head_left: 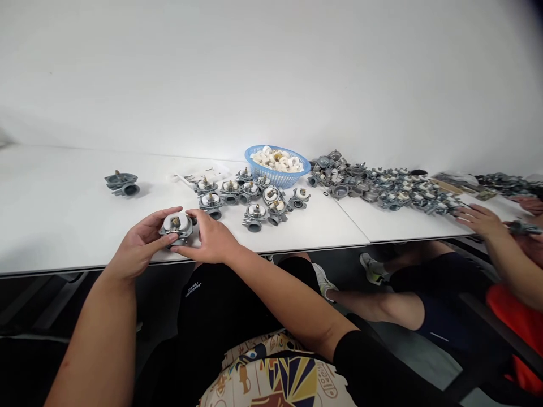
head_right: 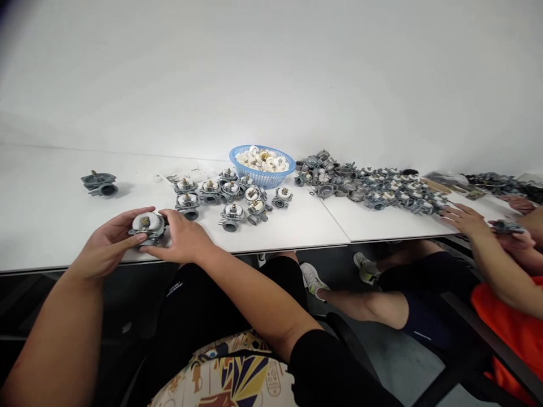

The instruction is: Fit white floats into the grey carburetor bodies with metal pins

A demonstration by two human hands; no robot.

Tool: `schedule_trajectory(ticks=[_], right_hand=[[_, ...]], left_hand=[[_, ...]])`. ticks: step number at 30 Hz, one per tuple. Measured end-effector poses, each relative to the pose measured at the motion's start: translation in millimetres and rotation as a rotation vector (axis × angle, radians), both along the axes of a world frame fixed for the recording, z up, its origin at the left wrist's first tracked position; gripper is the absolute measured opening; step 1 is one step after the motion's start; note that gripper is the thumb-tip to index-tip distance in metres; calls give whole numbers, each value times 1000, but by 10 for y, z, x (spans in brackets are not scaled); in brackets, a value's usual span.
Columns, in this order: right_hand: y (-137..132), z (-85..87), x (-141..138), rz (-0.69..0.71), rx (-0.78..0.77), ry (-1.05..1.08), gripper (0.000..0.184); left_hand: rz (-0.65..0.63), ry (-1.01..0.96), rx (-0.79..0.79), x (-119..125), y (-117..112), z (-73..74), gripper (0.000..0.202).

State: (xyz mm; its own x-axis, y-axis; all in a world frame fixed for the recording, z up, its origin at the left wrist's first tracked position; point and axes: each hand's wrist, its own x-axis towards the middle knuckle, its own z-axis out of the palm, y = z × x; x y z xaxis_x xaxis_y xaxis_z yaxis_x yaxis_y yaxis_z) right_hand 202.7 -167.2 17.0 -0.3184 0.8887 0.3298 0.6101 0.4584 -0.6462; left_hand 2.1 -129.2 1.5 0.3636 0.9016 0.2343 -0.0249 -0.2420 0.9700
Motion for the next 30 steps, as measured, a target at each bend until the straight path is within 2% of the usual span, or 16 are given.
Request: schedule_trajectory(ticks=[9, 17, 24, 30], right_hand=[[24, -34, 5, 11, 49, -69, 88], [19, -11, 22, 20, 27, -91, 85], [6, 4, 24, 21, 10, -110, 86], [6, -6, 17, -7, 6, -70, 85]], left_hand=[[-1, 33, -36, -5, 0, -10, 63], [12, 46, -11, 10, 18, -15, 53], [-25, 60, -52, -30, -9, -3, 63], [-18, 51, -54, -26, -16, -4, 61]])
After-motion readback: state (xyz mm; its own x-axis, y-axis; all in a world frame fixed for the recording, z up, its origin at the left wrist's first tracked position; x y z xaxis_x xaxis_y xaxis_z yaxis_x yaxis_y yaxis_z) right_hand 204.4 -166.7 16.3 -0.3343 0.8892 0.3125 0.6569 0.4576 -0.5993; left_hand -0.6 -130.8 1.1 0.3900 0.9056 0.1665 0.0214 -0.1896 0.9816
